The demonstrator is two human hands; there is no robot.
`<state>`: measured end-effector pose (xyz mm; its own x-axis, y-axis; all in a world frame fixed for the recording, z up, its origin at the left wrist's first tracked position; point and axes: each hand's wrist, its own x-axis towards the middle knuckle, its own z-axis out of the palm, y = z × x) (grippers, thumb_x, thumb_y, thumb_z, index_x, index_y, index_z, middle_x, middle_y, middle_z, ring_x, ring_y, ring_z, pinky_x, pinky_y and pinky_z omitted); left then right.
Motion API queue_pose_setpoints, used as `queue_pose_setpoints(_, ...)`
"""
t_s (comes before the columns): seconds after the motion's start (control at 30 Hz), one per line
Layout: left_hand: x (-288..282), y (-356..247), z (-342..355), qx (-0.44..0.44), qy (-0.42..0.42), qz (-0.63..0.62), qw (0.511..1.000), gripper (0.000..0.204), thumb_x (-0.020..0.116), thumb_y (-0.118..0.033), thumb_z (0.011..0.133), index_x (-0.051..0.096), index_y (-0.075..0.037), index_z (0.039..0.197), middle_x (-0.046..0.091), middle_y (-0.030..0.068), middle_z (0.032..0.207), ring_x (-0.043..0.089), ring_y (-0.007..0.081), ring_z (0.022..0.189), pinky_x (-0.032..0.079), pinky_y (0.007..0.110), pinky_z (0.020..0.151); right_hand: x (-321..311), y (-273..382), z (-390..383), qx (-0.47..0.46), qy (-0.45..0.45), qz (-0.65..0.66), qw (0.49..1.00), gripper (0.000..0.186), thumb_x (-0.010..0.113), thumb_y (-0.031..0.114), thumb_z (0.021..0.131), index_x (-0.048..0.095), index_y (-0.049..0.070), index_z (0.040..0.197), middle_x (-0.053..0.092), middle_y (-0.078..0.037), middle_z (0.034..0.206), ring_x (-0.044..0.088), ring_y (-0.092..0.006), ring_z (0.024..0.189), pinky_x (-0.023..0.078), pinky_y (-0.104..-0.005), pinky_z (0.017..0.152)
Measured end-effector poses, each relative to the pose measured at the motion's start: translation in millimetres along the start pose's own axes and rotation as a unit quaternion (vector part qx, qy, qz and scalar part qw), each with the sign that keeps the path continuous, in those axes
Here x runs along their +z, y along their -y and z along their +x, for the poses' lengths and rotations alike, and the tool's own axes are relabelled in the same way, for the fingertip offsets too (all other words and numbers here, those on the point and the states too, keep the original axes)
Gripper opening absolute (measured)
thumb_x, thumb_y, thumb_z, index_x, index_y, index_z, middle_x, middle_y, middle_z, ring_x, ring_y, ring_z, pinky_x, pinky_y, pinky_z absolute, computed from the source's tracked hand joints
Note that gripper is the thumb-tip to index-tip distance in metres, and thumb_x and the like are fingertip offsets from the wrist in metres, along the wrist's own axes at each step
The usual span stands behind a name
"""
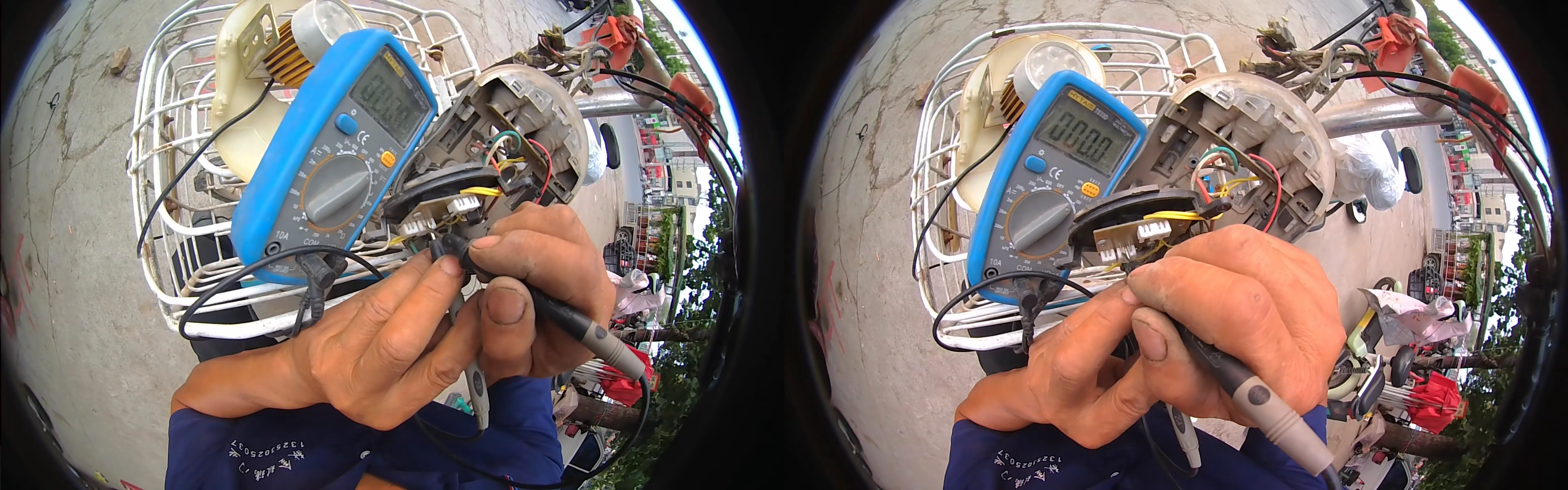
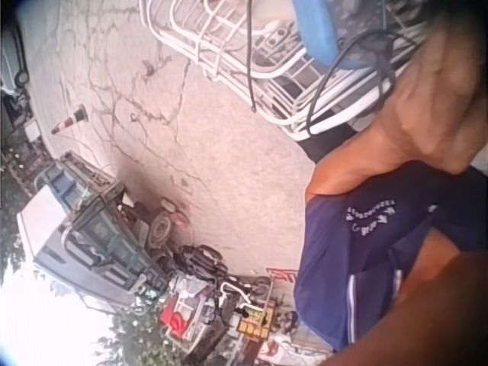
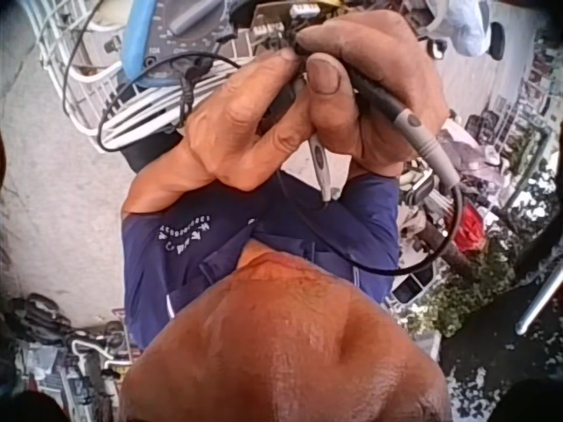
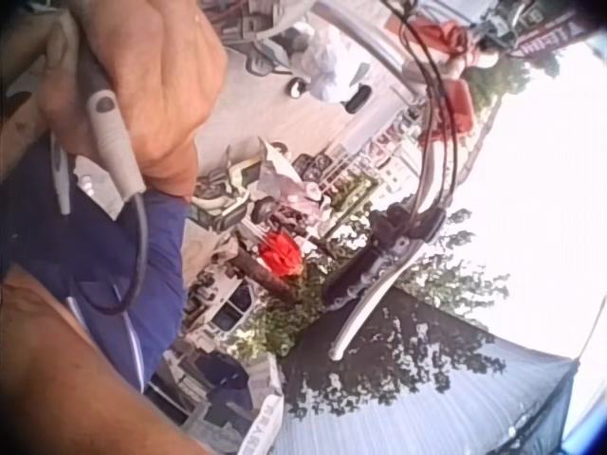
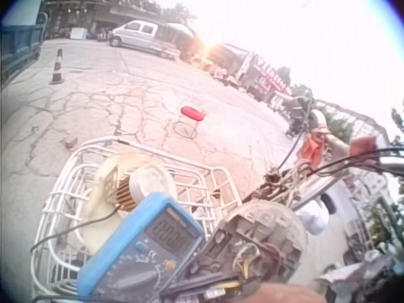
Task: The person uses a digital multimeter to test electrical continuity and resistance on a scooter's internal wiring harness and switch assembly. They repeatedly place the multimeter probes on various terminals and wires while observing the readings on the multimeter display.
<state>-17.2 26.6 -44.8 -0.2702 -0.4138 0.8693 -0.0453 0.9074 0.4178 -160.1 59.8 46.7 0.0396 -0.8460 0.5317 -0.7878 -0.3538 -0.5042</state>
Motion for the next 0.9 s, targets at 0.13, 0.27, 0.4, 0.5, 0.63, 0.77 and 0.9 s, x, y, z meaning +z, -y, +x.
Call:
queue_pose_setpoints(0.13, 0.3, -0.2, 0.0, -0.003, -0.006, -0.006, 1.000, 0.020, 0.064, -0.005, 0.089, 0.071, 0.001, 0.108, 0.064, 0.0235, 0.114, 0.072, 0.0307, 0.093, 0.062, 0.031, 0.071, 0.8, 1.8, -0.1, 0.003, 0.000, 0.001, 1.000, 0.034, 0.070, 0.032, 0.090, 0.068, -0.001, 0.093, 0.064, -0.016, 0.079, 0.059, -0.0201, 0.067, 0.046, -0.0300, 0.061)
queue_pose_setpoints(0.27, 2.7, 0.0, -0.6, -0.001, -0.002, -0.001, 1.000, 0.020, 0.064, -0.005, 0.090, 0.071, 0.001, 0.108, 0.065, 0.0234, 0.113, 0.072, 0.0306, 0.093, 0.062, 0.031, 0.071, 0.6, -1.0, -1.2, 0.000, -0.003, 0.001, 1.000, 0.033, 0.071, 0.031, 0.090, 0.068, -0.001, 0.093, 0.065, -0.017, 0.079, 0.059, -0.0202, 0.068, 0.047, -0.0304, 0.062)
queue_pose_setpoints(0.4, 0.8, 0.9, -0.1, 0.010, -0.003, 0.016, 1.000, 0.020, 0.064, -0.005, 0.090, 0.071, 0.001, 0.108, 0.065, 0.0237, 0.113, 0.072, 0.0308, 0.094, 0.062, 0.031, 0.071, 1.1, -3.3, 1.7, -0.033, 0.003, 0.002, 0.999, 0.031, 0.071, 0.027, 0.089, 0.067, -0.003, 0.094, 0.066, -0.017, 0.079, 0.060, -0.0209, 0.067, 0.047, -0.0306, 0.060)
queue_pose_setpoints(0.5, -1.1, 1.1, 1.8, 0.014, 0.004, 0.020, 1.000, 0.020, 0.064, -0.005, 0.090, 0.071, 0.001, 0.107, 0.065, 0.0239, 0.113, 0.072, 0.0308, 0.094, 0.062, 0.031, 0.072, -1.0, -5.3, 5.7, -0.060, 0.018, 0.001, 0.998, 0.028, 0.070, 0.022, 0.089, 0.066, -0.005, 0.095, 0.067, -0.017, 0.077, 0.061, -0.0215, 0.065, 0.048, -0.0309, 0.058)
queue_pose_setpoints(0.63, -1.1, 0.7, 1.6, 0.012, 0.007, 0.018, 1.000, 0.020, 0.064, -0.005, 0.090, 0.071, 0.002, 0.107, 0.065, 0.0239, 0.113, 0.072, 0.0308, 0.094, 0.063, 0.031, 0.072, -1.2, -6.6, 8.3, -0.080, 0.024, -0.003, 0.996, 0.025, 0.068, 0.018, 0.088, 0.065, -0.006, 0.095, 0.067, -0.017, 0.075, 0.062, -0.0223, 0.065, 0.049, -0.0314, 0.058)
queue_pose_setpoints(0.77, -0.7, 0.9, 1.0, 0.009, 0.007, 0.013, 1.000, 0.021, 0.064, -0.005, 0.090, 0.071, 0.002, 0.108, 0.064, 0.0239, 0.114, 0.072, 0.0307, 0.094, 0.063, 0.031, 0.072, -0.8, -6.6, 8.9, -0.082, 0.024, -0.001, 0.996, 0.024, 0.068, 0.017, 0.088, 0.065, -0.006, 0.095, 0.066, -0.017, 0.075, 0.062, -0.0225, 0.065, 0.049, -0.0309, 0.058)
queue_pose_setpoints(0.9, -1.1, 0.4, 1.2, 0.007, 0.007, 0.012, 1.000, 0.022, 0.064, -0.005, 0.090, 0.071, 0.002, 0.109, 0.064, 0.0240, 0.114, 0.071, 0.0307, 0.094, 0.063, 0.031, 0.073, -1.8, -6.2, 9.3, -0.084, 0.026, -0.008, 0.996, 0.025, 0.068, 0.018, 0.089, 0.065, -0.006, 0.096, 0.066, -0.017, 0.075, 0.062, -0.0224, 0.064, 0.049, -0.0306, 0.057)
